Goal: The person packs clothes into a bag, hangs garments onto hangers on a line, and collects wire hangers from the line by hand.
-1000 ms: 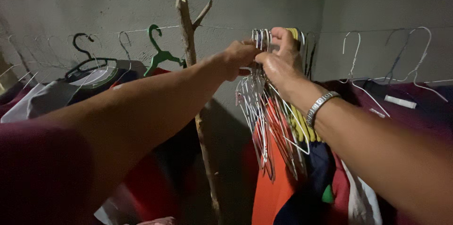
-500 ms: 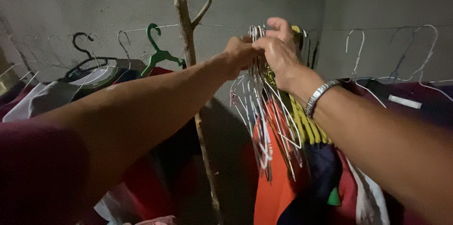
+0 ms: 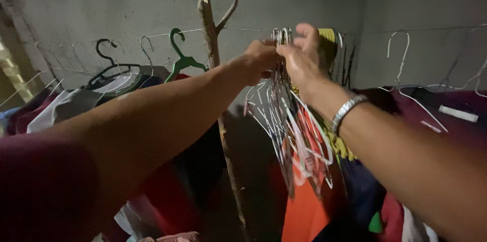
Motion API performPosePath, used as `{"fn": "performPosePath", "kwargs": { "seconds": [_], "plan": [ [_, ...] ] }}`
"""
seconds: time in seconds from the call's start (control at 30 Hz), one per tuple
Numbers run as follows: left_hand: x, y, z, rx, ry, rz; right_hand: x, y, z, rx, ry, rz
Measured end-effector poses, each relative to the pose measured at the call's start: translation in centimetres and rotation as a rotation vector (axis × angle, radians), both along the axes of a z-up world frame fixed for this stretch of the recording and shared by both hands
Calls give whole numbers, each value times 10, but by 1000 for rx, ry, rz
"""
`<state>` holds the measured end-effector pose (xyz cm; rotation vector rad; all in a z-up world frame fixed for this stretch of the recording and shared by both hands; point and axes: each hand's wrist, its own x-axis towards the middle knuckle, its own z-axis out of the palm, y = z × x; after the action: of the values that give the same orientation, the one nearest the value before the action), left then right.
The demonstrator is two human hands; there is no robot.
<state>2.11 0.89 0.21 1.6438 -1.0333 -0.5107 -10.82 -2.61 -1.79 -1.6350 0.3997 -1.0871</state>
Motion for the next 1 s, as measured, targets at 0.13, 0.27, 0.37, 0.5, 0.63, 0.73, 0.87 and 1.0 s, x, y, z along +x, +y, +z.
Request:
{"fn": "performPosePath", "kwargs": {
  "seconds": [0.13,0.27,0.37,0.5,0.63,0.73,0.87,1.0],
  "plan": [
    [6,4,3,60,-26,-40,-3,11,-17,-34,60,-4],
    [23,6,0,69,-46,-333,-7,13,-21,59,271,42],
    [28,9,7,62,-734,-464,0,3,-20,-15,365,26],
    [5,17,14,154,-586,-429,23,-21,-29,150,439,4],
    [-21,14,14,144,-29,-222,51,-51,-57,-177,348,52],
    [-18,15,14,161,-160,-247,54,-51,-65,201,389,-91],
    [-12,12,10,172,-259,-260,32,-26,-54,320,310,26],
    [-10,10,8,186,-220,-234,22,-27,-46,518,289,106]
  ]
}}
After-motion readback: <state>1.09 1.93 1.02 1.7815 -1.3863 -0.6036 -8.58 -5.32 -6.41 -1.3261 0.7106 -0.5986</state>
